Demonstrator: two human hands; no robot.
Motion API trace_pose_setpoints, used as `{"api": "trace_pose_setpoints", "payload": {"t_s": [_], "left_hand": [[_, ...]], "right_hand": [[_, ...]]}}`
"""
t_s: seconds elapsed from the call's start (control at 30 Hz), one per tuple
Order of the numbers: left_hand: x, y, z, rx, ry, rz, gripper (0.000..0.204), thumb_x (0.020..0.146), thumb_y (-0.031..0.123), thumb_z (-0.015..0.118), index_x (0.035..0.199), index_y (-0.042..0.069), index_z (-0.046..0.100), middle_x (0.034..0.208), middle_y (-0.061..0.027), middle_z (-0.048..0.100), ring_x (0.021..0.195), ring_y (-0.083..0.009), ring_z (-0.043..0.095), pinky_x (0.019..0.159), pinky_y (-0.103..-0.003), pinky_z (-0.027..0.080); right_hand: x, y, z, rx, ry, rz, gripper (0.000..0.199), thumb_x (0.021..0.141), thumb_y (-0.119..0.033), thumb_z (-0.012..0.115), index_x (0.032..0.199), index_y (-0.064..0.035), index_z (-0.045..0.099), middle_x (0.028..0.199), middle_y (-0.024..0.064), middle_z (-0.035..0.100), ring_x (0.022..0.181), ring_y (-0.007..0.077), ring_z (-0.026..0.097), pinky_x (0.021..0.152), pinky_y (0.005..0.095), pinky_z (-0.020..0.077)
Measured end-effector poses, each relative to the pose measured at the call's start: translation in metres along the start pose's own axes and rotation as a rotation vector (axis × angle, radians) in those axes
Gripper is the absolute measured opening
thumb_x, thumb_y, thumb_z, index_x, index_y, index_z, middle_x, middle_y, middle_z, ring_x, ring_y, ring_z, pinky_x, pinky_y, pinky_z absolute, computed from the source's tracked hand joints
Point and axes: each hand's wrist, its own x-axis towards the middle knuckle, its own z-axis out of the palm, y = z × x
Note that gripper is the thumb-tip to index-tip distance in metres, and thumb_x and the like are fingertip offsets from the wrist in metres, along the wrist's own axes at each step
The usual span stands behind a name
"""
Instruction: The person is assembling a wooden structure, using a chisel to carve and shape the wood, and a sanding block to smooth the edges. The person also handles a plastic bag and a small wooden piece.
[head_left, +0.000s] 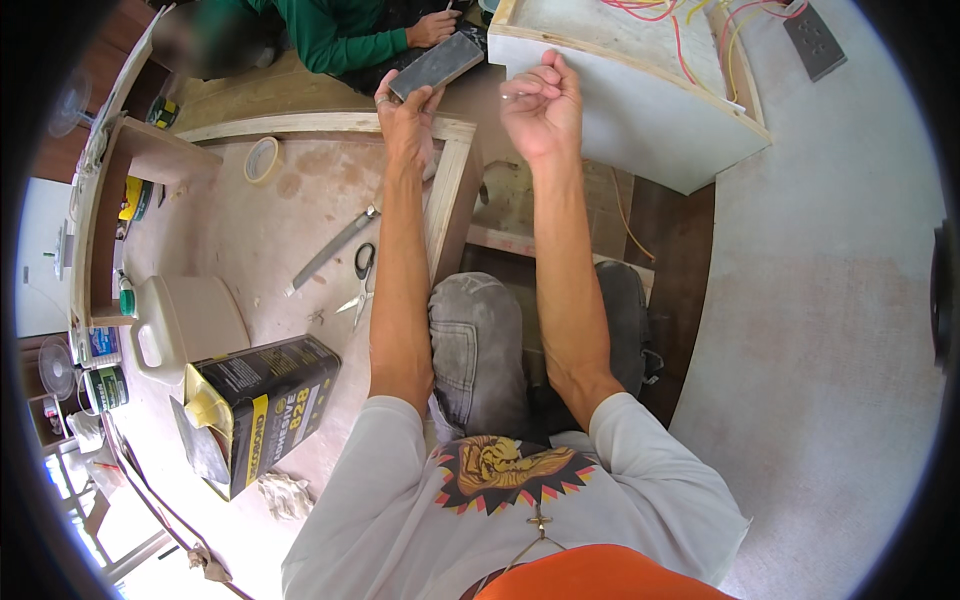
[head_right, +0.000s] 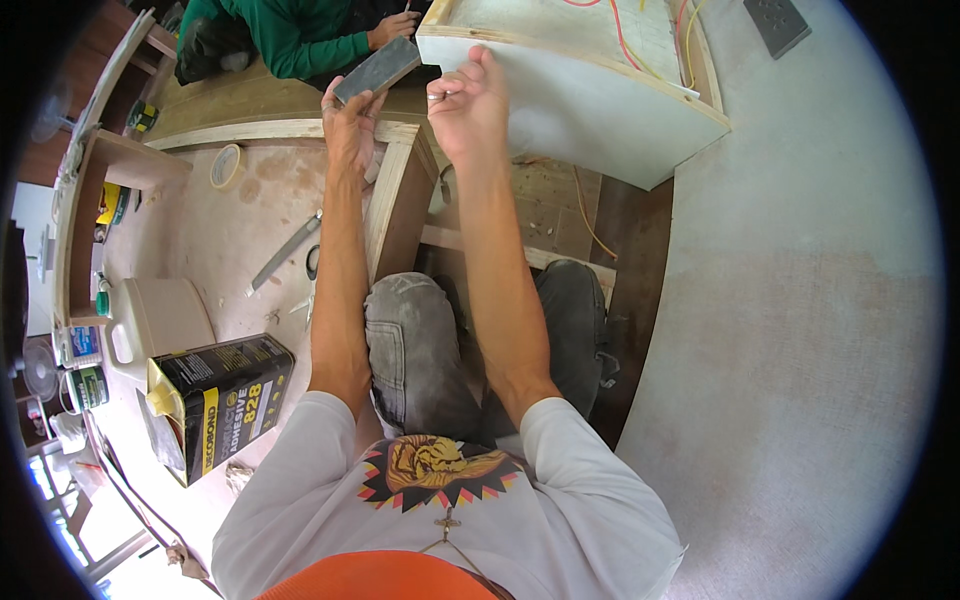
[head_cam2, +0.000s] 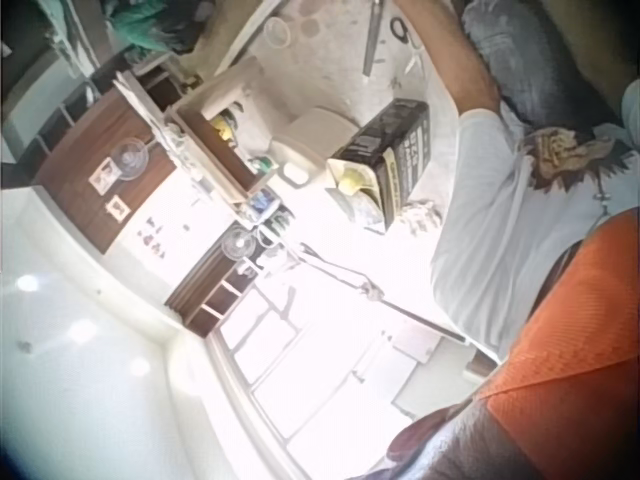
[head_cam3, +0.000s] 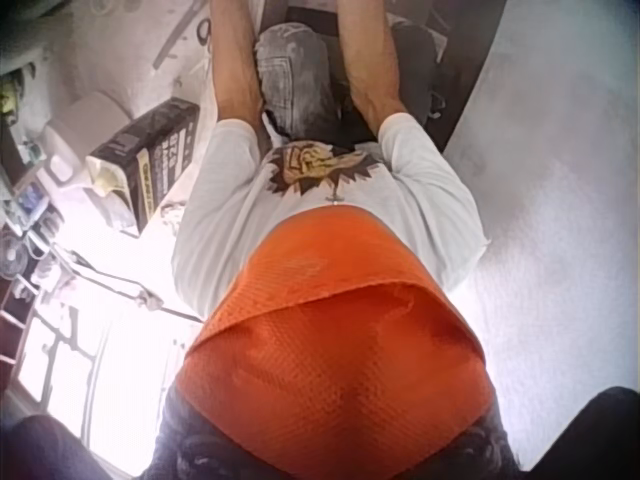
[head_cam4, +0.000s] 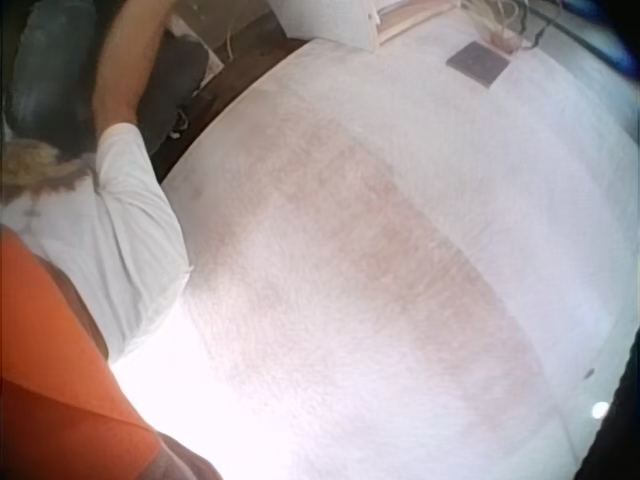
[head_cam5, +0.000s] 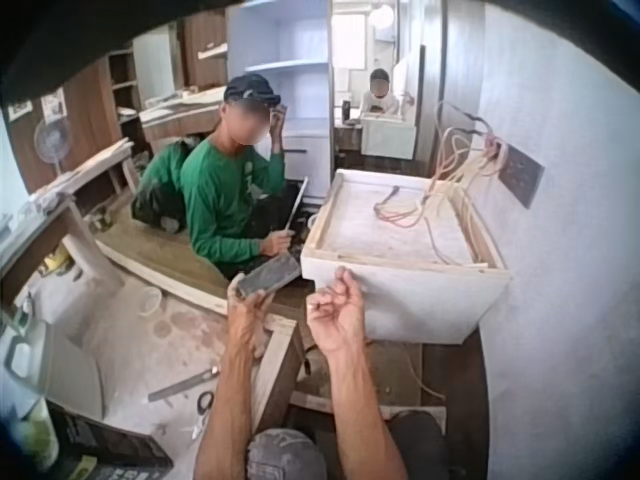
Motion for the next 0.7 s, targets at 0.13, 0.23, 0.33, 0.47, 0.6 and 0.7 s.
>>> {"api": "trace_pose_setpoints", "payload": {"t_s": [0.13, 0.23, 0.33, 0.47, 0.6, 0.7], "left_hand": [[0.000, 0.002, -0.004, -0.003, -0.006, 0.001, 0.072, 0.081, -0.016, 0.063, 0.141, 0.005, 0.029, 0.129, -0.0149, 0.044, 0.110, -0.0271, 0.060, 0.100, -0.044, 0.056], [0.000, 0.001, -0.003, -0.014, -0.009, 0.007, 0.072, 0.081, -0.016, 0.063, 0.141, 0.005, 0.029, 0.129, -0.0149, 0.044, 0.110, -0.0273, 0.060, 0.100, -0.044, 0.056], [-0.001, 0.001, -0.004, -0.024, -0.009, 0.007, 0.072, 0.081, -0.016, 0.063, 0.141, 0.005, 0.029, 0.128, -0.0146, 0.044, 0.110, -0.0275, 0.059, 0.100, -0.043, 0.056], [-0.001, -0.001, -0.004, -0.013, 0.002, 0.005, 0.071, 0.080, -0.016, 0.064, 0.140, 0.005, 0.030, 0.129, -0.0145, 0.044, 0.111, -0.0278, 0.059, 0.099, -0.044, 0.057], [-0.001, -0.005, 0.001, -0.010, -0.003, 0.006, 0.071, 0.080, -0.016, 0.064, 0.139, 0.005, 0.031, 0.130, -0.0149, 0.045, 0.111, -0.0282, 0.059, 0.099, -0.044, 0.057], [-0.003, -0.006, 0.001, -0.007, 0.003, -0.012, 0.071, 0.080, -0.016, 0.064, 0.139, 0.006, 0.031, 0.131, -0.0154, 0.045, 0.112, -0.0284, 0.059, 0.099, -0.044, 0.057]], "right_hand": [[-0.008, 0.002, 0.004, 0.116, -0.011, -0.017, 0.009, 0.095, -0.013, 0.063, 0.089, -0.0099, 0.057, 0.060, -0.0078, 0.043, 0.051, 0.0056, 0.042, 0.058, 0.0254, 0.0423], [-0.013, -0.007, -0.002, 0.194, -0.082, 0.018, 0.012, 0.093, -0.011, 0.060, 0.081, -0.0088, 0.059, 0.059, -0.0067, 0.046, 0.050, 0.0062, 0.042, 0.059, 0.0258, 0.0410], [-0.018, -0.015, -0.011, 0.152, -0.111, 0.013, 0.010, 0.092, -0.011, 0.060, 0.082, -0.0088, 0.059, 0.060, -0.0061, 0.046, 0.050, 0.0069, 0.041, 0.059, 0.0261, 0.0404], [-0.035, -0.016, -0.012, -0.344, 0.078, -0.259, 0.009, 0.094, -0.016, 0.062, 0.089, -0.0083, 0.060, 0.064, -0.0023, 0.050, 0.053, 0.0089, 0.044, 0.059, 0.0265, 0.0411], [-0.037, -0.019, -0.014, -1.178, 0.278, -1.040, 0.023, 0.094, -0.025, 0.070, 0.097, -0.0051, 0.059, 0.072, 0.0026, 0.057, 0.062, 0.0097, 0.053, 0.061, 0.0259, 0.0449], [-0.024, -0.022, -0.014, -1.614, 0.236, -1.202, 0.038, 0.087, -0.033, 0.076, 0.104, -0.0032, 0.061, 0.072, 0.0062, 0.061, 0.066, 0.0211, 0.058, 0.064, 0.0386, 0.0474]]}}
